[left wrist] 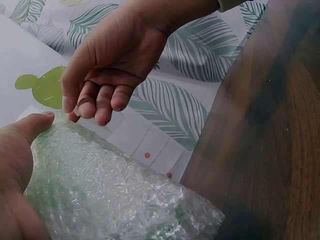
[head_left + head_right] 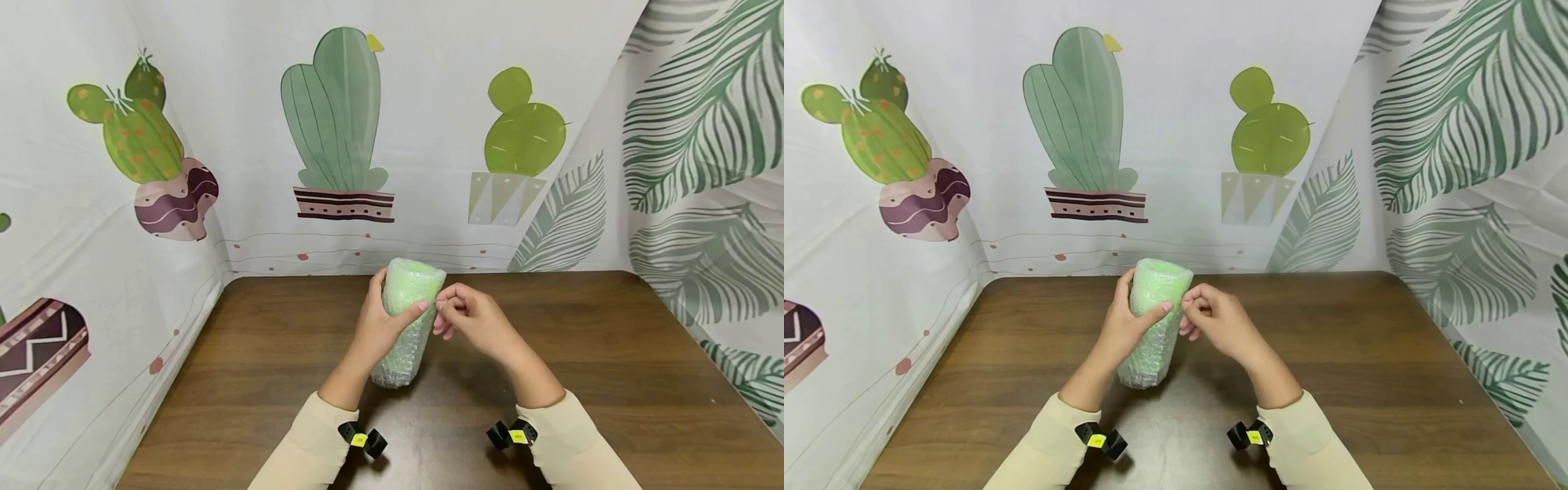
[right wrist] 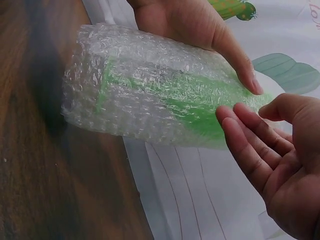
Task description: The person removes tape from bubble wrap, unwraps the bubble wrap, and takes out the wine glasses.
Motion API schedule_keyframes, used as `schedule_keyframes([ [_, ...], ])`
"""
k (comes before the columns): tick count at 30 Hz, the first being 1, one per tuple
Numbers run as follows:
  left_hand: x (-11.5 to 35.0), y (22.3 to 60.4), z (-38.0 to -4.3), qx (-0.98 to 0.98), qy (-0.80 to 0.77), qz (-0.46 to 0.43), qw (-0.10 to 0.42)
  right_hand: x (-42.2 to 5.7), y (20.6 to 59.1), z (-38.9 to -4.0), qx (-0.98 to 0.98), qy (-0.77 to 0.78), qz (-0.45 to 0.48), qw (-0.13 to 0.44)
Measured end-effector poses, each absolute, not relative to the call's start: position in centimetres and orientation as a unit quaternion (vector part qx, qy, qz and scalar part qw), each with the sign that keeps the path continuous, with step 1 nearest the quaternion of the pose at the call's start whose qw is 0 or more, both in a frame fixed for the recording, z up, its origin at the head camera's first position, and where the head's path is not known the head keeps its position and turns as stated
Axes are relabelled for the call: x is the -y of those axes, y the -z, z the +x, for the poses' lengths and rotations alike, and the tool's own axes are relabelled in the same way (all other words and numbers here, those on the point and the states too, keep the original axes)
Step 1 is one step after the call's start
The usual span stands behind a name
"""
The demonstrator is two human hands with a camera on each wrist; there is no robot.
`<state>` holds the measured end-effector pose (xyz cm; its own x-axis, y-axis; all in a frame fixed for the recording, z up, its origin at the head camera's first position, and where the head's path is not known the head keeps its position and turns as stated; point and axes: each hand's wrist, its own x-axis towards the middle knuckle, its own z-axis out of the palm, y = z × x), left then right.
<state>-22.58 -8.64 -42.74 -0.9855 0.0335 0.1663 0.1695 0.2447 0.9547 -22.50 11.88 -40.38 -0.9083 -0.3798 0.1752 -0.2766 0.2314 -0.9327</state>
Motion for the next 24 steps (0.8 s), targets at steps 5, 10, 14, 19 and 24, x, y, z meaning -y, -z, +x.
schedule_keyframes([
  [5, 8.58, 42.83, -22.65, 0.786, 0.613, -0.065, 0.055, -11.87, 40.52, -22.5, -0.779, 0.584, -0.225, 0.04],
  [10, 8.53, 42.8, -22.59, 0.787, 0.612, -0.063, 0.045, -11.91, 40.42, -22.43, -0.773, 0.585, -0.243, 0.04],
  [14, 8.57, 42.83, -22.53, 0.786, 0.615, -0.059, 0.03, -12.0, 40.28, -22.38, -0.771, 0.586, -0.247, 0.02],
  [19, 8.76, 42.7, -22.61, 0.78, 0.62, -0.081, -0.001, -12.05, 40.16, -22.53, -0.743, 0.626, -0.237, 0.007],
  [24, 9.2, 42.6, -22.77, 0.749, 0.654, -0.103, -0.043, -12.2, 39.86, -22.46, -0.72, 0.656, -0.227, -0.002],
])
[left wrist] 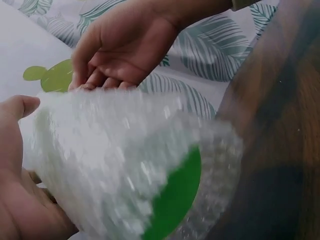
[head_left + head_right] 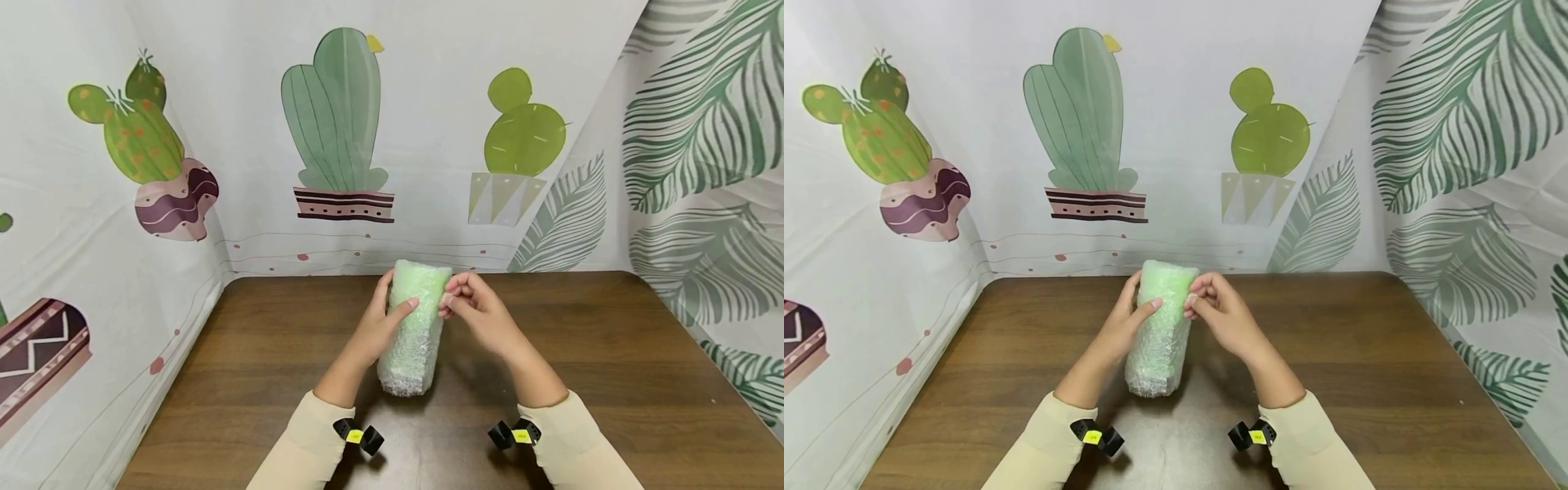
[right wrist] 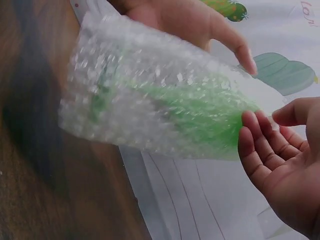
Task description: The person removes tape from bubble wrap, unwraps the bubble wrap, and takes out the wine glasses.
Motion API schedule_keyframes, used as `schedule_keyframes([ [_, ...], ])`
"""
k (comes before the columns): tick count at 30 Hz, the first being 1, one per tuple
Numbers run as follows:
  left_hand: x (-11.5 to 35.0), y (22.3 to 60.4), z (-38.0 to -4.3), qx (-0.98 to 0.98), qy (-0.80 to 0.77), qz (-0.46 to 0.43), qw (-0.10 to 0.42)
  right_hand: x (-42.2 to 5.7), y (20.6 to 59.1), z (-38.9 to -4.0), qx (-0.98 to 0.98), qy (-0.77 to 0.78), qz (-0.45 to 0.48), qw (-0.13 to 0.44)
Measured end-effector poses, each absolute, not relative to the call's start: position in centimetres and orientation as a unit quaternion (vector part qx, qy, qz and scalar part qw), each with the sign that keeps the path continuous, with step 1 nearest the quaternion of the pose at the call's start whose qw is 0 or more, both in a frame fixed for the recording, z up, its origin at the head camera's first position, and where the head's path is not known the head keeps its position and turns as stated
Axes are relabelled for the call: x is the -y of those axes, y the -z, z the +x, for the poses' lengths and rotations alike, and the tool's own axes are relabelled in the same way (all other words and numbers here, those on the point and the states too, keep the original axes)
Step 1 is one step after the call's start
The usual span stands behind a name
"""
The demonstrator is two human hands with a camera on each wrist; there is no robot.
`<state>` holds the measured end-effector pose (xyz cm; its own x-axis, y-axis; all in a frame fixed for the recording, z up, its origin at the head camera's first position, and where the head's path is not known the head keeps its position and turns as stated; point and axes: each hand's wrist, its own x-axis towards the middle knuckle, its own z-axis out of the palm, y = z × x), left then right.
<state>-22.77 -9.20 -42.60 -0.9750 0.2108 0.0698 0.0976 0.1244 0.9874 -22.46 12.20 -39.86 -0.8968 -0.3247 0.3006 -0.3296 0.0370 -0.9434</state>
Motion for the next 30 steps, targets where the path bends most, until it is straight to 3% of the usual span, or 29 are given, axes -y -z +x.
schedule_keyframes([
  [18, 9.13, 42.37, -22.74, -0.667, -0.724, 0.139, 0.106, -12.43, 39.84, -22.26, 0.674, -0.694, 0.253, -0.001],
  [30, 9.09, 42.28, -22.56, -0.678, -0.717, 0.135, 0.089, -12.2, 39.7, -22.08, 0.679, -0.693, 0.243, -0.003],
])
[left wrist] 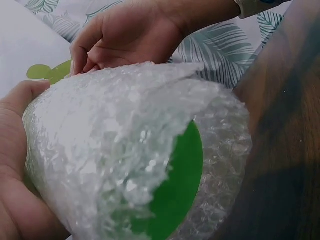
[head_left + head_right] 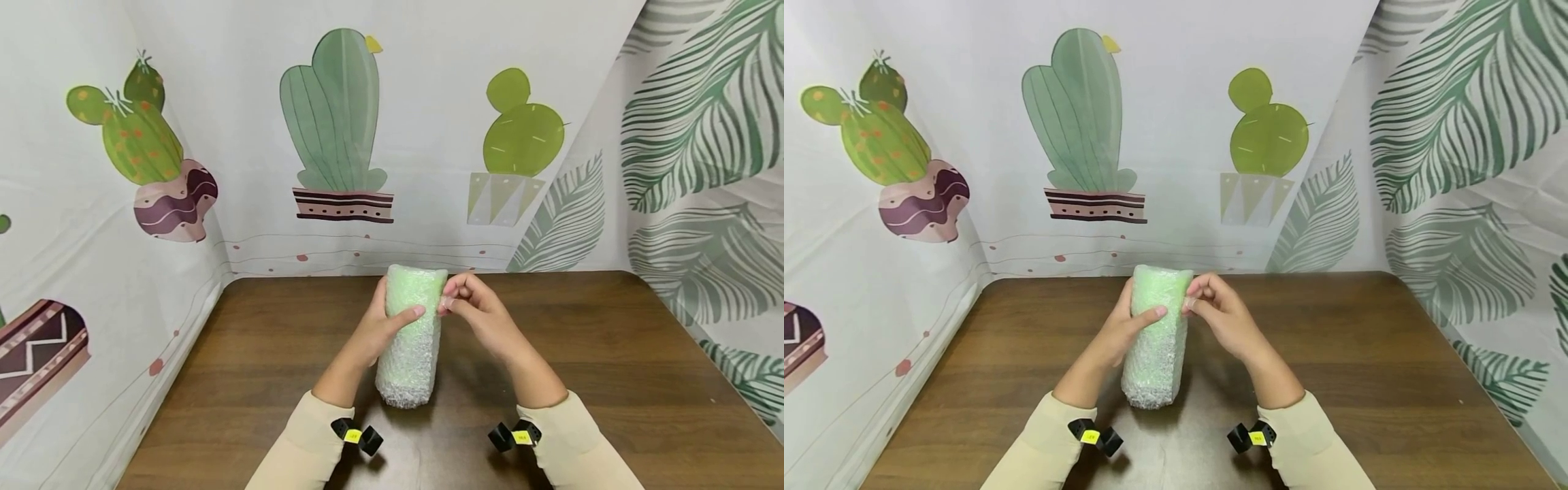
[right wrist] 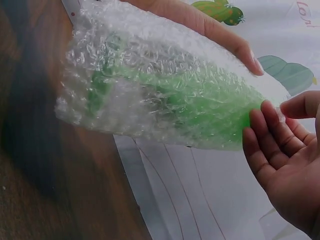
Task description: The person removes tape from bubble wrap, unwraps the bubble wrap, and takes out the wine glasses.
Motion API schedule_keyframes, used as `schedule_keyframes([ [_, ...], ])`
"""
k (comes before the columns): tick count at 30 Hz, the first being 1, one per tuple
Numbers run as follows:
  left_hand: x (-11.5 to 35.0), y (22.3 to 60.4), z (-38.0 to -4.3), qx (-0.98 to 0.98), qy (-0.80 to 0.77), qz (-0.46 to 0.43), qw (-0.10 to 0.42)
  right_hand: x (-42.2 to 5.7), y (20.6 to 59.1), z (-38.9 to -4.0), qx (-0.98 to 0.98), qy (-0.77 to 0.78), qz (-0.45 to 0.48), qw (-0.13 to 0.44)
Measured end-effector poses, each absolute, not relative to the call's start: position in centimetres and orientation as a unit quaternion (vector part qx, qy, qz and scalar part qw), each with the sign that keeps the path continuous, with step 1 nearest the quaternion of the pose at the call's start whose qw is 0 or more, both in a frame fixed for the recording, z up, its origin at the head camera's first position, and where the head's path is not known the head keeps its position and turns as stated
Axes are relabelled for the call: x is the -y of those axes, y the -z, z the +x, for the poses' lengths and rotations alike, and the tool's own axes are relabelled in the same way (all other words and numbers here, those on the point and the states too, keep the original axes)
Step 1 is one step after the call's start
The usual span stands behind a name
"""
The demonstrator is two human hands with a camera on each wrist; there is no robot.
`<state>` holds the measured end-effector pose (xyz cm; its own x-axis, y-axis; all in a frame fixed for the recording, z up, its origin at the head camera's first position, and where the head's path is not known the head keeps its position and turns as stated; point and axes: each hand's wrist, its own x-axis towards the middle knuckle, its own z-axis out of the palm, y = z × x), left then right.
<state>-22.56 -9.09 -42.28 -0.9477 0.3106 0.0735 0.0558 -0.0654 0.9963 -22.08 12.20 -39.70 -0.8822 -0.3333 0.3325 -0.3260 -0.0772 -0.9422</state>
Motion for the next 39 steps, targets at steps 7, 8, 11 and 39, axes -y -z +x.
schedule_keyframes([
  [7, 9.19, 42.56, -22.75, -0.681, -0.717, 0.127, 0.074, -12.15, 39.66, -21.97, -0.687, 0.687, -0.239, -0.011],
  [8, 9.22, 42.59, -22.77, -0.683, -0.716, 0.126, 0.072, -12.14, 39.66, -21.96, -0.685, 0.687, -0.24, -0.01],
  [11, 9.3, 42.63, -22.81, -0.691, -0.71, 0.12, 0.063, -12.06, 39.64, -21.98, -0.683, 0.688, -0.244, -0.01],
  [39, 9.37, 42.34, -22.8, -0.711, -0.693, 0.103, 0.054, -12.23, 39.34, -22.0, -0.681, 0.691, -0.241, 0.0],
])
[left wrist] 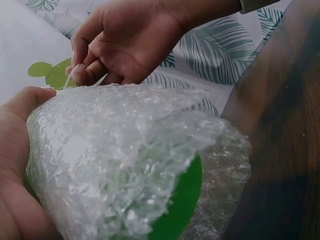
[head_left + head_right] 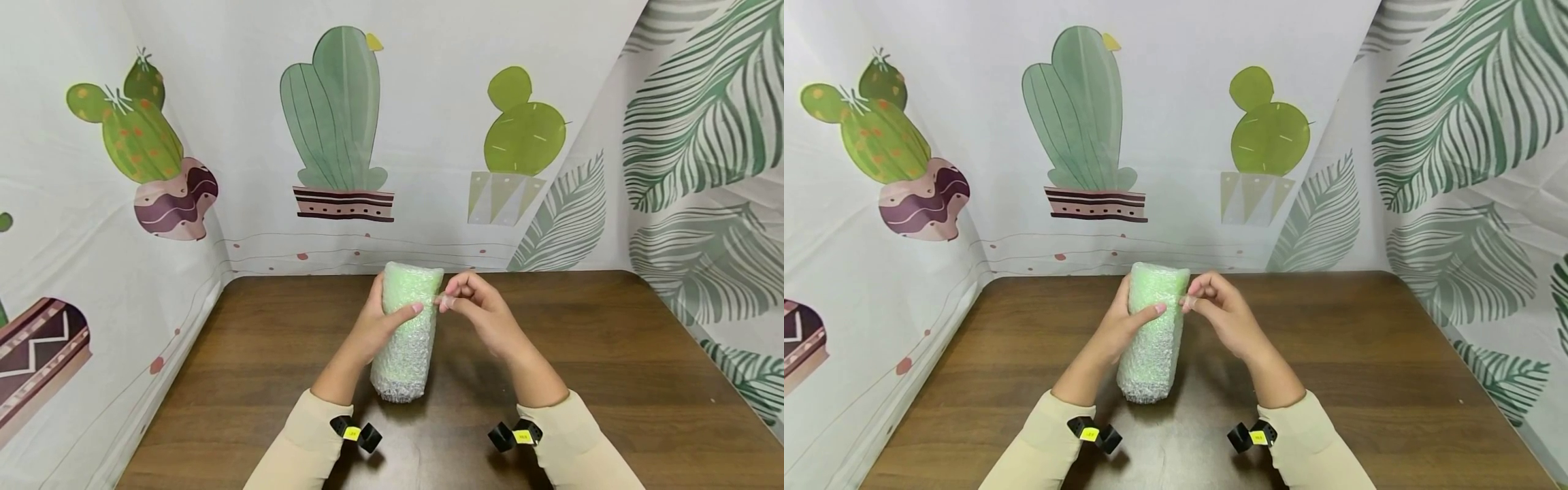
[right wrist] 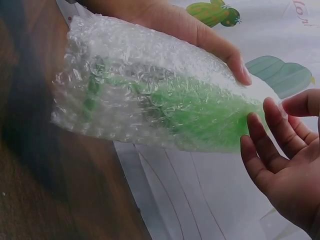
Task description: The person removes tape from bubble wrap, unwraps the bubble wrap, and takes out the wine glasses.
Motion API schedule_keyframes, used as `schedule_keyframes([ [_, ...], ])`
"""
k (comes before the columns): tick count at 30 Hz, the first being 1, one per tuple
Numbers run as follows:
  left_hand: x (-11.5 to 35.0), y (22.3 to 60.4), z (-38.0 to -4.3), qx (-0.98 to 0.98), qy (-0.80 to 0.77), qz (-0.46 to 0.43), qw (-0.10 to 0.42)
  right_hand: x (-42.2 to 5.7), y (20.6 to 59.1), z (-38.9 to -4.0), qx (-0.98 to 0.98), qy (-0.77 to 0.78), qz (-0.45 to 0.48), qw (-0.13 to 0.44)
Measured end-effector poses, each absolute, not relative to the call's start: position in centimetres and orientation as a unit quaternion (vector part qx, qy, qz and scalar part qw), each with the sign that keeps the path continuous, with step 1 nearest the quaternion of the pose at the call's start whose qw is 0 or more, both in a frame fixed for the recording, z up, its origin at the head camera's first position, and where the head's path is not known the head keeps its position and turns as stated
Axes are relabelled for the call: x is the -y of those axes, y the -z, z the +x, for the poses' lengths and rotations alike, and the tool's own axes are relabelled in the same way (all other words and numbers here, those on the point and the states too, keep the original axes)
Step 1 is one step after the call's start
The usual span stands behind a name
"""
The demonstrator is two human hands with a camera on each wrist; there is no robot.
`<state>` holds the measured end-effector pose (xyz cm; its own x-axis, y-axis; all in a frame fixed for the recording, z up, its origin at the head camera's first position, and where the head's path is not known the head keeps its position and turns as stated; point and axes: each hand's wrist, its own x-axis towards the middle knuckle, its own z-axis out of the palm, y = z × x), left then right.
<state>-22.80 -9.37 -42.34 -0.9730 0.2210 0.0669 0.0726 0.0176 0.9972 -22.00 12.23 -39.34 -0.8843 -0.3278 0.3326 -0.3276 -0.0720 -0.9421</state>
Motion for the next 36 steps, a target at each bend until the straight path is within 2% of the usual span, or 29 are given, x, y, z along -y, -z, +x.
schedule_keyframes([
  [36, 9.52, 42.57, -22.99, -0.728, -0.675, 0.109, 0.048, -12.36, 39.28, -22.04, -0.676, 0.702, -0.225, 0.004],
])
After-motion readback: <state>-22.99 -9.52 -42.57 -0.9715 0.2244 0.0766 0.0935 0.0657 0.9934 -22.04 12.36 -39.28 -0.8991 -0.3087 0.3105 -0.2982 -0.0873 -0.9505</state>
